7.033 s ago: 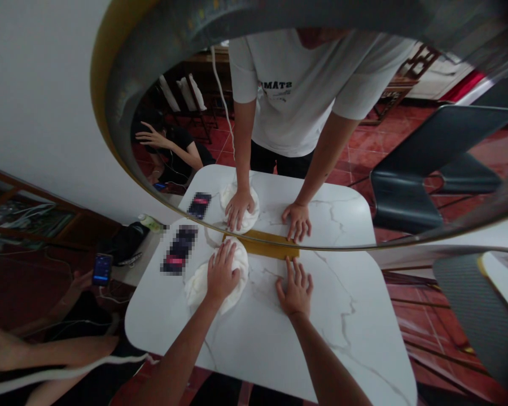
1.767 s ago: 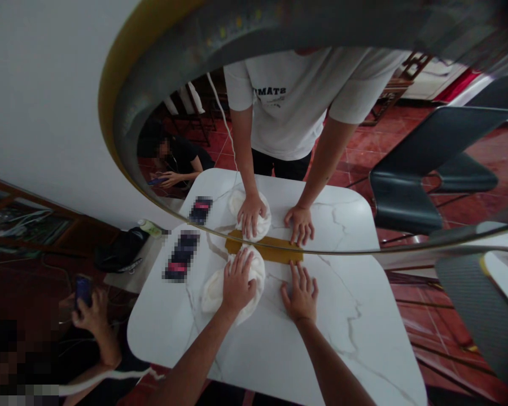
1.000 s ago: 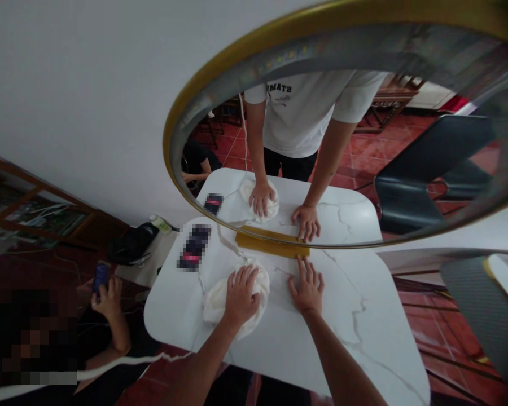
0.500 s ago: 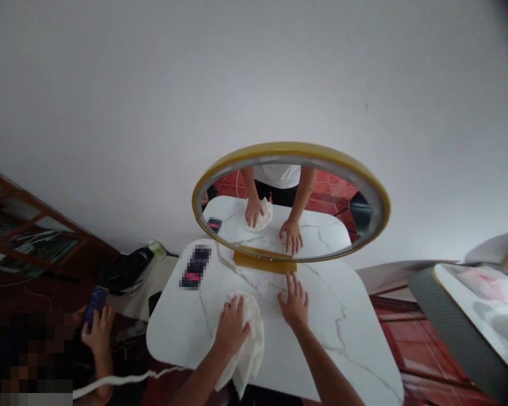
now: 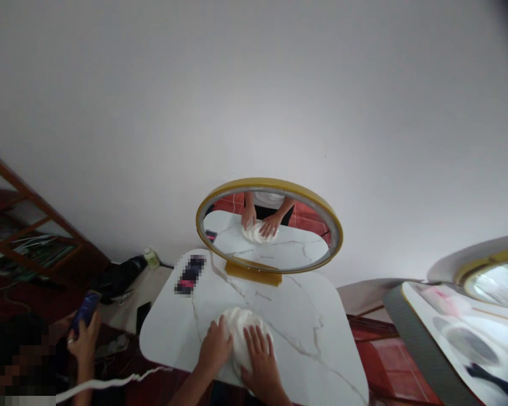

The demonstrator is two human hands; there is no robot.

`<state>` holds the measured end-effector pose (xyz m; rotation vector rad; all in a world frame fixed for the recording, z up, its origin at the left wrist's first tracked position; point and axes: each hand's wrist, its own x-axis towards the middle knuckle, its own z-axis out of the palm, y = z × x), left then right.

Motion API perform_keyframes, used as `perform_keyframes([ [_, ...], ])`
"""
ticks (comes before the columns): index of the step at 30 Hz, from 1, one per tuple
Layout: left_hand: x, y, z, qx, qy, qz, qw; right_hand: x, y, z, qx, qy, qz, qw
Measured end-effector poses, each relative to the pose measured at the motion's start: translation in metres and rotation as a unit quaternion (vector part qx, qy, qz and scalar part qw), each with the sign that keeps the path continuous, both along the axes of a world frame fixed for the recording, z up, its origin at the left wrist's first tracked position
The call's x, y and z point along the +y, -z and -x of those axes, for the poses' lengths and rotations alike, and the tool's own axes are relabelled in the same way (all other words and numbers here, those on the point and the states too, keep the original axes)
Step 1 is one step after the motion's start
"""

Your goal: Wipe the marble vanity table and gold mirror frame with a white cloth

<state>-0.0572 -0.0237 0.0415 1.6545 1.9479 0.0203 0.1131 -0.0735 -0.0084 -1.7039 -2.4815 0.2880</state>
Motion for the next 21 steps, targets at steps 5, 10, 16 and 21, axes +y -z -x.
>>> perform_keyframes([
  [5, -0.035, -0.001, 0.000, -0.078, 0.188, -0.033, 0.978, 0.007, -0.014, -0.038, 0.002, -0.078, 0.036, 0.996],
  [10, -0.043, 0.004, -0.015, -0.103, 0.182, 0.023, 0.978, 0.003, -0.012, -0.062, 0.010, -0.130, 0.046, 0.990],
  [16, -0.022, 0.019, -0.044, -0.051, 0.117, 0.026, 0.991, 0.011, 0.009, -0.061, 0.015, -0.115, 0.032, 0.993],
  [21, -0.008, 0.027, -0.059, -0.015, 0.074, 0.010, 0.997, 0.032, 0.003, -0.056, 0.012, -0.110, 0.019, 0.994],
])
